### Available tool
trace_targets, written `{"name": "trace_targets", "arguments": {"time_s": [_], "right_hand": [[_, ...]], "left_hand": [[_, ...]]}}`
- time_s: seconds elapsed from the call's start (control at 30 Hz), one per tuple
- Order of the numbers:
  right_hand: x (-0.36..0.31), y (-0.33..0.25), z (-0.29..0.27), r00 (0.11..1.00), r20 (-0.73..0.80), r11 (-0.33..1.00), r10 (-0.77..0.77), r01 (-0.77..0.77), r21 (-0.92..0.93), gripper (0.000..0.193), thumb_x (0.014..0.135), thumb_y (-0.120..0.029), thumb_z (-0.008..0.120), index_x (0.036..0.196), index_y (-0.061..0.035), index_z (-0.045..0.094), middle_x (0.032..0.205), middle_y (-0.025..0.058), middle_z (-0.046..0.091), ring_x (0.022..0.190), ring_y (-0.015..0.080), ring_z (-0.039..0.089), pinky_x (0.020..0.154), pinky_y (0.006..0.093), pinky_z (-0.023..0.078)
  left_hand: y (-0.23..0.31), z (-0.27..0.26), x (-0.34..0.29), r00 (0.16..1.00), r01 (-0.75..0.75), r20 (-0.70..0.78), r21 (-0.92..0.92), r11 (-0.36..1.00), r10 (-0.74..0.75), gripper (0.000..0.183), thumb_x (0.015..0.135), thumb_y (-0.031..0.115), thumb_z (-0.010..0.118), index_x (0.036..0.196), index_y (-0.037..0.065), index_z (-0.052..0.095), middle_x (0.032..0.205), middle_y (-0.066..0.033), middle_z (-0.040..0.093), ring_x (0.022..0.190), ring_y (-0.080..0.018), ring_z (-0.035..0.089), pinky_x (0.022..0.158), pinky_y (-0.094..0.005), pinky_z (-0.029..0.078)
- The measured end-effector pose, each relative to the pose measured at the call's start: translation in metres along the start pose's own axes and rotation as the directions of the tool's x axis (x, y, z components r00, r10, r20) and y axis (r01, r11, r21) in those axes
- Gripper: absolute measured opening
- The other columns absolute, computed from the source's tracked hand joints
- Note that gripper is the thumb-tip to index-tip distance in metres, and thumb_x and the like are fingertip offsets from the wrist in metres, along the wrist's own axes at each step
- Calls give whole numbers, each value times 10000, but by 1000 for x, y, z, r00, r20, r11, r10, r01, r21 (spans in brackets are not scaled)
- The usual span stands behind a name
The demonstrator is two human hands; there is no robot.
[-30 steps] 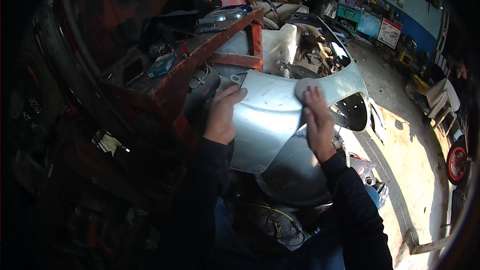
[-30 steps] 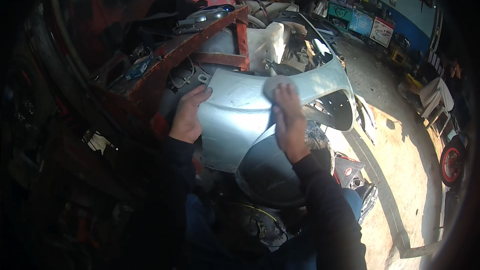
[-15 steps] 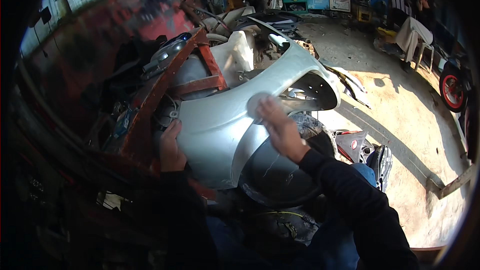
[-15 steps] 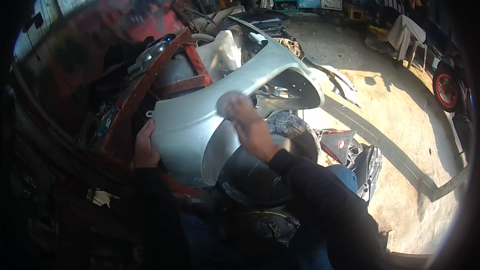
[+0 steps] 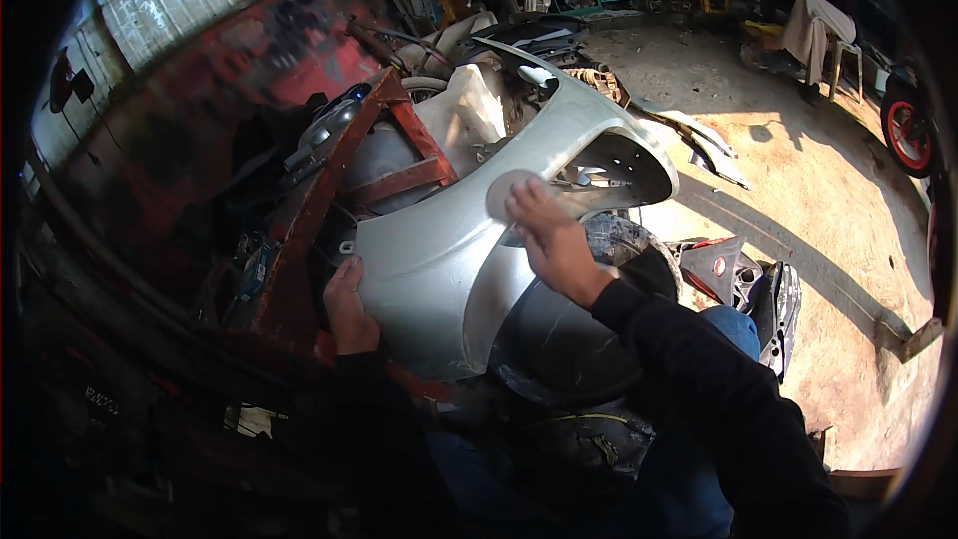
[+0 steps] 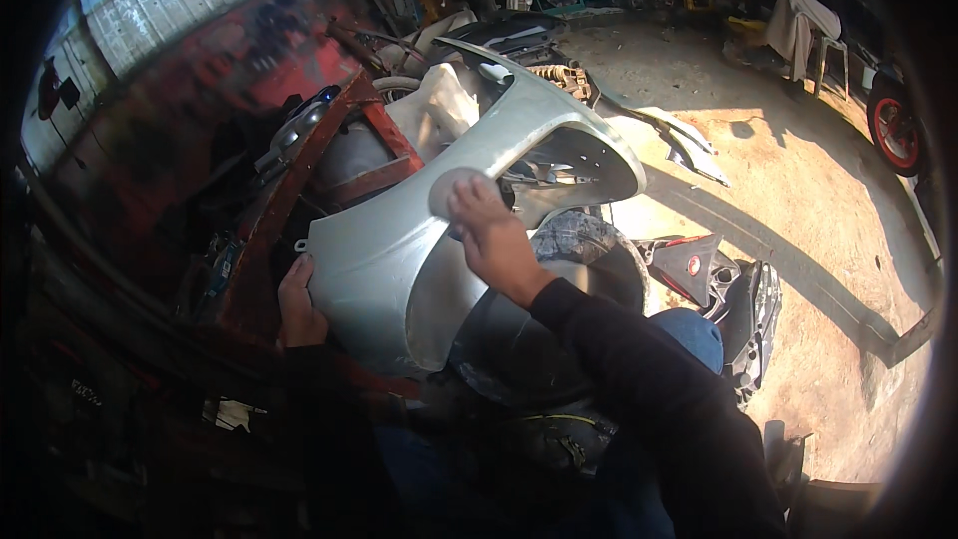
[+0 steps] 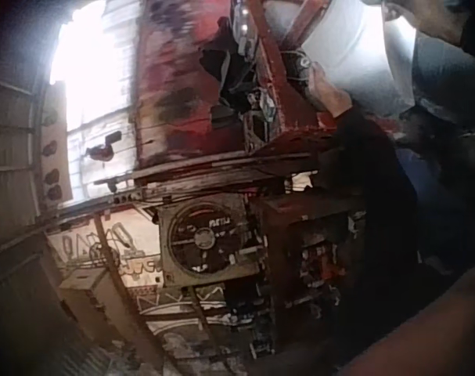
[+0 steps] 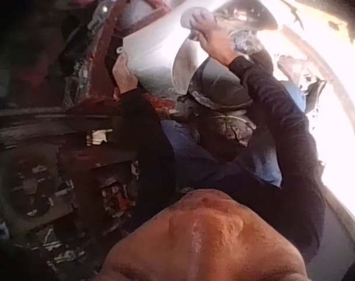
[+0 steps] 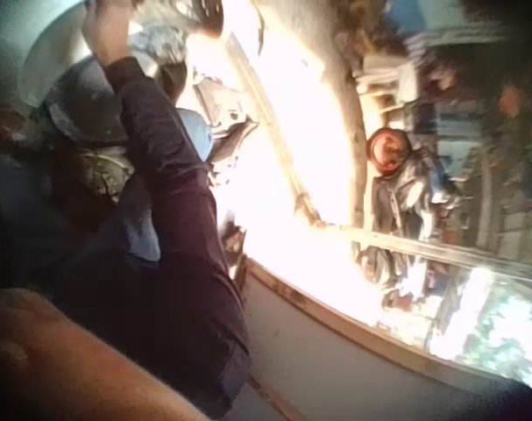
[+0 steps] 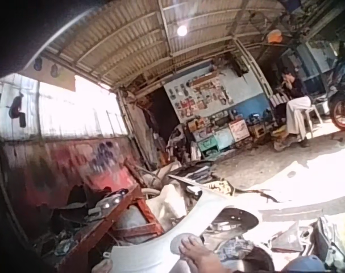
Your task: The person sands a plastic motorcycle panel by hand using a circular sanding pad, rubbing the surface repeatedly and checking the texture with their fingers.
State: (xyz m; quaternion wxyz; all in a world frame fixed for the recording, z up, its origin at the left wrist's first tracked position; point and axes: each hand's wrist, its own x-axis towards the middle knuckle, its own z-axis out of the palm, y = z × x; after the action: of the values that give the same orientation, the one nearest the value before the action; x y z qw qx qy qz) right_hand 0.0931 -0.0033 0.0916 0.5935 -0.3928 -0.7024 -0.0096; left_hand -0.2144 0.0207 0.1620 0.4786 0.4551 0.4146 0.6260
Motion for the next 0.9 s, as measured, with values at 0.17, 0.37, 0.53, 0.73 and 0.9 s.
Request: {"name": "trace_targets", "arguments": {"time_s": [0.17, 0.37, 0.53, 0.73, 0.9], "right_hand": [[3, 4, -4, 993, 60, 990, -98, 104, -97, 412, 852, -15, 601, 1264, -4, 618, 1422, 197, 542, 1375, 398, 454, 1142, 477, 387], [-6, -81, 61, 854, 275, 893, -443, 390, 225, 433, 824, -55, 640, 1247, 39, 620, 1402, 205, 551, 1376, 342, 470, 1154, 446, 391], [3, -39, 38, 839, 336, 890, -429, 328, 317, 304, 884, -91, 636, 1176, -14, 665, 1351, 160, 604, 1343, 321, 508, 1143, 440, 407], [16, 26, -11, 952, 162, 965, -260, 254, 61, 269, 919, -95, 620, 1175, -30, 671, 1332, 162, 617, 1328, 324, 525, 1133, 437, 416], [32, 60, -21, 999, -37, 996, 25, -28, -81, 352, 947, -91, 603, 1290, -17, 622, 1411, 183, 559, 1390, 337, 457, 1156, 430, 373]], "left_hand": [[-4, -3, 0, 999, -36, -10, 37, 999, 36, 338, 962, 148, 608, 1228, -60, 610, 1105, -81, 665, 974, -171, 637, 890, -290, 480], [-6, 11, -10, 995, 21, 101, 48, 999, -25, 314, 978, 166, 593, 1209, -46, 610, 1050, -74, 659, 957, -169, 629, 875, -305, 487], [-5, -25, -5, 994, 34, 104, 23, 999, -36, 317, 997, 171, 569, 1227, -44, 609, 1094, -91, 675, 983, -185, 645, 908, -313, 491], [-8, -30, 4, 997, -10, 80, 87, 996, 3, 302, 1019, 163, 530, 1224, -42, 615, 1110, -101, 688, 983, -190, 657, 929, -307, 491], [-25, -17, 3, 897, -340, -49, 556, 758, 439, 464, 1030, 194, 509, 1392, -93, 466, 1415, -213, 525, 1259, -289, 556, 1054, -345, 428]]}}
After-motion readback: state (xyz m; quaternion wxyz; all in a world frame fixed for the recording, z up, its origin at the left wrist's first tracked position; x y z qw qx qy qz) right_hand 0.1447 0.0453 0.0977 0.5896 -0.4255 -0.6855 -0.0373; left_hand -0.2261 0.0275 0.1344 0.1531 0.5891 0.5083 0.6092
